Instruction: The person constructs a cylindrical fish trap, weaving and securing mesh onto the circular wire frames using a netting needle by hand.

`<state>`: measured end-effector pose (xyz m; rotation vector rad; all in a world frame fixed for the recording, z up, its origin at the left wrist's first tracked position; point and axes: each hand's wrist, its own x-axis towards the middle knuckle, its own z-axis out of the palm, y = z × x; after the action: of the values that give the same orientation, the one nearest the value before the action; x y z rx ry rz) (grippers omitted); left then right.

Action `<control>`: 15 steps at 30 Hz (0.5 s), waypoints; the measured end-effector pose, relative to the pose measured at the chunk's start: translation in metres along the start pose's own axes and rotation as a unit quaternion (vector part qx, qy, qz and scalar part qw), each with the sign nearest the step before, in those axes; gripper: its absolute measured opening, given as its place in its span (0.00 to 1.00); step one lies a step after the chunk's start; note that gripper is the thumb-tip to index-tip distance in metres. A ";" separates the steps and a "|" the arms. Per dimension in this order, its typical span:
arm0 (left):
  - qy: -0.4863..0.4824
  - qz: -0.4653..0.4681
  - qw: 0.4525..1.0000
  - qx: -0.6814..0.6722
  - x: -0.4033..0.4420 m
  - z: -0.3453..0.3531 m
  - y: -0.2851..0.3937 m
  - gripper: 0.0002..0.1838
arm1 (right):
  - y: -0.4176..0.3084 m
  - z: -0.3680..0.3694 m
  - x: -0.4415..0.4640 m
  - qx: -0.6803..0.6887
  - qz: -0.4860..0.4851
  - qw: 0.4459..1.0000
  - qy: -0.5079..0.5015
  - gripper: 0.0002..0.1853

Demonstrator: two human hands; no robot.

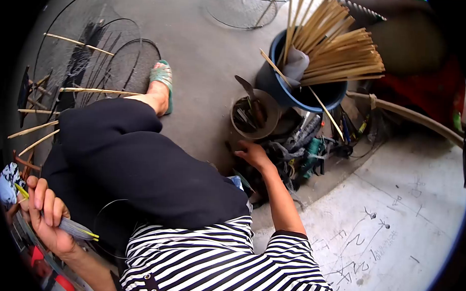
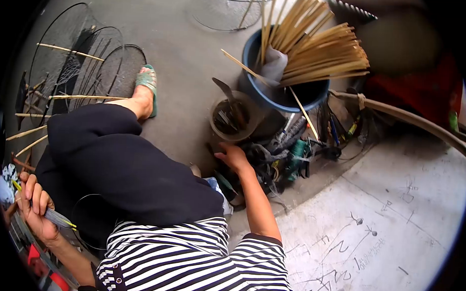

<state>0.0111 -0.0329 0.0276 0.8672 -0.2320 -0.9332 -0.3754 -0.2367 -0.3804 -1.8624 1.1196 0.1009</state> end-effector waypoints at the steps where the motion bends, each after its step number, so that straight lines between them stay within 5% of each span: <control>1: -0.003 -0.012 1.000 -0.007 0.003 0.001 -0.001 0.10 | -0.003 -0.010 -0.012 0.010 -0.024 0.999 0.048 0.18; 2: -0.005 -0.023 1.000 -0.014 0.005 0.002 -0.003 0.10 | -0.020 -0.030 -0.025 0.023 0.023 0.999 0.017 0.18; 5: -0.016 -0.037 0.999 -0.026 0.012 0.005 -0.005 0.09 | -0.017 -0.010 -0.052 -0.245 0.043 0.957 -0.152 0.11; 10: 0.015 -0.032 0.998 -0.056 0.014 0.008 -0.010 0.08 | 0.029 0.083 -0.070 -0.262 0.061 0.963 -0.022 0.11; 15: 0.019 -0.013 0.998 -0.065 0.013 -0.004 -0.015 0.10 | -0.066 -0.046 -0.082 -0.202 0.024 0.977 -0.069 0.12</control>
<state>0.0124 -0.0455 0.0116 0.7687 -0.1260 -0.9438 -0.3913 -0.2070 -0.2704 -2.1450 1.1046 0.5116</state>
